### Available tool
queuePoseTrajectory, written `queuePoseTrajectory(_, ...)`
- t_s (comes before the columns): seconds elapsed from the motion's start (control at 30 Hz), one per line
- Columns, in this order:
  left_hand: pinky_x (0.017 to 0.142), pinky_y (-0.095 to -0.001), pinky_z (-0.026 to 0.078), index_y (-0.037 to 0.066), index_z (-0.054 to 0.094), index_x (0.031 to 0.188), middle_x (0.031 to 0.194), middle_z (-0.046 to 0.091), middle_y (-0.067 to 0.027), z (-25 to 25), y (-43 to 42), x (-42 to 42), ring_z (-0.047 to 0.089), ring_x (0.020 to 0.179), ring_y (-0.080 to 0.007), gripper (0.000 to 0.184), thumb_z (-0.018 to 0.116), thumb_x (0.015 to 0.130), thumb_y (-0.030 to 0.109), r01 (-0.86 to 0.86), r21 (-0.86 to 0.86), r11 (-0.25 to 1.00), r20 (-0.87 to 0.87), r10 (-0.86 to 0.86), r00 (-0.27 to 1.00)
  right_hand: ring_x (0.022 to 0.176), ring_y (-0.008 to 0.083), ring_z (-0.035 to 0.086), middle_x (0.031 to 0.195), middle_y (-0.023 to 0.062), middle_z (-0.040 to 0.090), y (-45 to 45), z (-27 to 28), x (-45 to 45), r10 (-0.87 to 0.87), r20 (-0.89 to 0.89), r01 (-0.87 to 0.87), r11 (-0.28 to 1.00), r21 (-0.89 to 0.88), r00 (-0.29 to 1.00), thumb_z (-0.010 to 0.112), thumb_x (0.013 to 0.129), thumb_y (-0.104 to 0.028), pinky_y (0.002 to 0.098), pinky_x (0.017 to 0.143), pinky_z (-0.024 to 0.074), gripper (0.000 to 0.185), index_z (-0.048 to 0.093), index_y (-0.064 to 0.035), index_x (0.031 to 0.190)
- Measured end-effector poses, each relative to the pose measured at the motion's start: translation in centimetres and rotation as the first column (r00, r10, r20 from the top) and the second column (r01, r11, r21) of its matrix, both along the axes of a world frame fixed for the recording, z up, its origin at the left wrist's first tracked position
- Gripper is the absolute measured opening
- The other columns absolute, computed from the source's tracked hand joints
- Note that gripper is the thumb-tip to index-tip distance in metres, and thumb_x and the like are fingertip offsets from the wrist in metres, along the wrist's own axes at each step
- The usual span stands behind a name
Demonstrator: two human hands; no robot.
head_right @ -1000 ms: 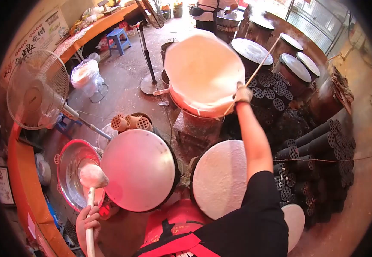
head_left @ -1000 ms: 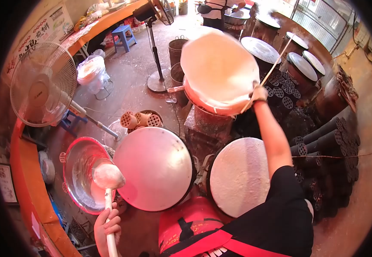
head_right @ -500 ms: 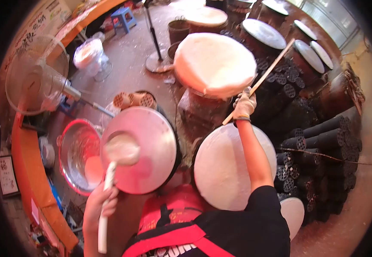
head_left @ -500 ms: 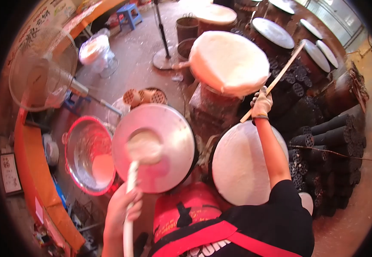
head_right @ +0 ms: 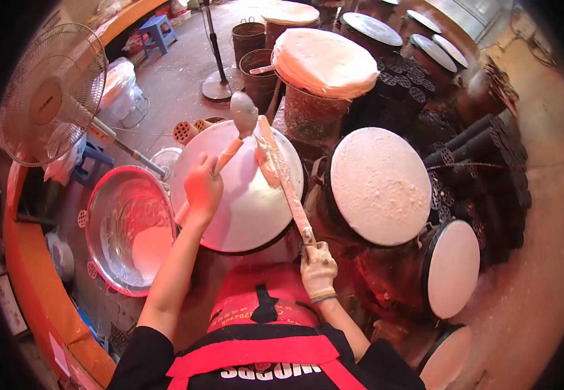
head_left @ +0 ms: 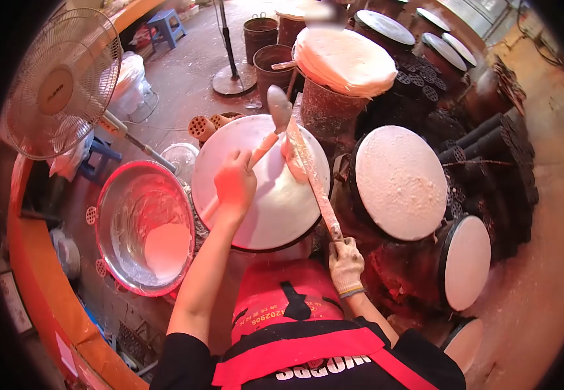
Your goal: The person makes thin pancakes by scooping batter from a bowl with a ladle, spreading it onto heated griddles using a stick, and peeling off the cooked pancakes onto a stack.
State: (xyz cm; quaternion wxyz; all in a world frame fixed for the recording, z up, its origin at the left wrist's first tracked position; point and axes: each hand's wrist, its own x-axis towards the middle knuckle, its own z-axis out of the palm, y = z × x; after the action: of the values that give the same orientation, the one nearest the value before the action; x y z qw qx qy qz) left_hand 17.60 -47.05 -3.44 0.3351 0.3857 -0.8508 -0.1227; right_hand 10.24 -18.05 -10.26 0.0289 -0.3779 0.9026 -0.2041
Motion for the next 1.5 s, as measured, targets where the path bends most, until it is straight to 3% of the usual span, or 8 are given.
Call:
queuePoseTrajectory(0.23,0.059,-0.0389,0.043,0.005,0.060,0.075,0.076,0.053,-0.0125,3.3,-2.8,5.9,0.055,0.071,-0.0326,0.006,0.056,0.071,0.001,0.090,-0.105,0.990,-0.168,-0.106,0.980,0.072,0.0395,0.060,0.085,0.0202,0.059,-5.2,-0.6,3.7,-0.200,0.078,0.199,0.980,0.014,0.977,0.054,0.089,-0.027,0.0461,0.067,0.0491,0.048,0.044,-0.0147,0.134)
queuePoseTrajectory(0.37,0.059,-0.0384,0.045,0.003,0.064,0.085,0.072,0.059,-0.0107,3.1,-1.4,10.4,0.057,0.062,-0.0280,0.013,0.060,0.074,0.007,0.049,0.253,0.966,-0.334,0.040,0.942,0.058,0.0284,0.060,0.068,0.0118,0.058,-9.7,-5.1,2.1,0.050,0.027,-0.023,0.787,-0.617,0.998,0.054,0.089,-0.022,0.0389,0.056,0.0486,0.046,0.047,-0.0161,0.134)
queuePoseTrajectory(0.43,0.043,-0.0272,0.037,0.000,0.061,0.084,0.061,0.052,-0.0025,1.8,-0.5,14.3,0.048,0.046,-0.0111,0.011,0.059,0.083,0.011,0.250,0.724,0.643,-0.440,0.152,0.885,0.042,0.0110,0.046,0.058,-0.0007,0.048,-9.1,3.1,3.7,0.165,0.959,0.571,0.776,-0.270,0.229,0.054,0.090,-0.020,0.0284,0.039,0.0389,0.045,0.047,-0.0194,0.135)
queuePoseTrajectory(0.47,0.040,-0.0239,0.034,0.000,0.060,0.083,0.059,0.049,0.0000,0.4,0.0,16.2,0.044,0.043,-0.0065,0.013,0.058,0.086,0.012,0.346,0.775,0.529,-0.496,0.171,0.851,0.037,0.0025,0.031,0.057,-0.0067,0.040,-8.9,3.8,4.4,0.172,0.970,0.670,0.701,-0.244,0.173,0.056,0.091,-0.022,0.0212,0.033,0.0276,0.045,0.046,-0.0223,0.135)
queuePoseTrajectory(0.77,0.034,-0.0180,0.024,0.008,0.047,0.083,0.057,0.035,0.0056,0.8,11.0,26.8,0.034,0.040,-0.0030,0.016,0.056,0.091,0.018,0.469,0.883,-0.024,-0.338,0.660,0.671,0.047,0.0057,0.038,0.061,-0.0045,0.042,-17.4,-5.9,7.8,0.100,0.755,0.599,0.545,-0.586,0.648,0.057,0.089,-0.018,0.0231,0.042,0.0357,0.045,0.049,-0.0133,0.133)
queuePoseTrajectory(0.97,0.035,-0.0192,0.028,0.009,0.048,0.080,0.055,0.039,0.0050,0.0,12.8,28.6,0.037,0.040,-0.0056,0.020,0.060,0.090,0.021,0.445,0.892,-0.073,-0.252,0.737,0.627,0.042,0.0120,0.041,0.062,0.0019,0.051,-20.4,-0.7,5.2,0.121,0.771,0.440,0.762,-0.476,0.625,0.053,0.091,-0.020,0.0294,0.040,0.0374,0.046,0.046,-0.0072,0.134)
queuePoseTrajectory(1.1,0.036,-0.0179,0.030,0.008,0.049,0.081,0.060,0.040,0.0034,-1.9,12.8,29.6,0.039,0.046,-0.0056,0.016,0.060,0.088,0.016,0.500,0.856,-0.132,-0.203,0.804,0.559,0.035,0.0067,0.030,0.054,-0.0047,0.040,-12.7,4.8,4.1,0.202,0.962,0.482,0.835,-0.267,0.183,0.056,0.092,-0.026,0.0251,0.031,0.0238,0.041,0.051,-0.0135,0.130)
queuePoseTrajectory(1.5,0.038,-0.0181,0.030,0.006,0.051,0.090,0.074,0.047,-0.0008,-2.2,16.7,26.1,0.040,0.052,-0.0064,0.007,0.057,0.088,0.009,0.589,0.802,-0.092,-0.210,0.881,0.424,0.040,0.0047,0.036,0.056,-0.0062,0.042,-13.5,3.1,5.4,0.265,0.935,0.436,0.831,-0.346,0.236,0.056,0.092,-0.020,0.0217,0.035,0.0307,0.040,0.051,-0.0131,0.130)
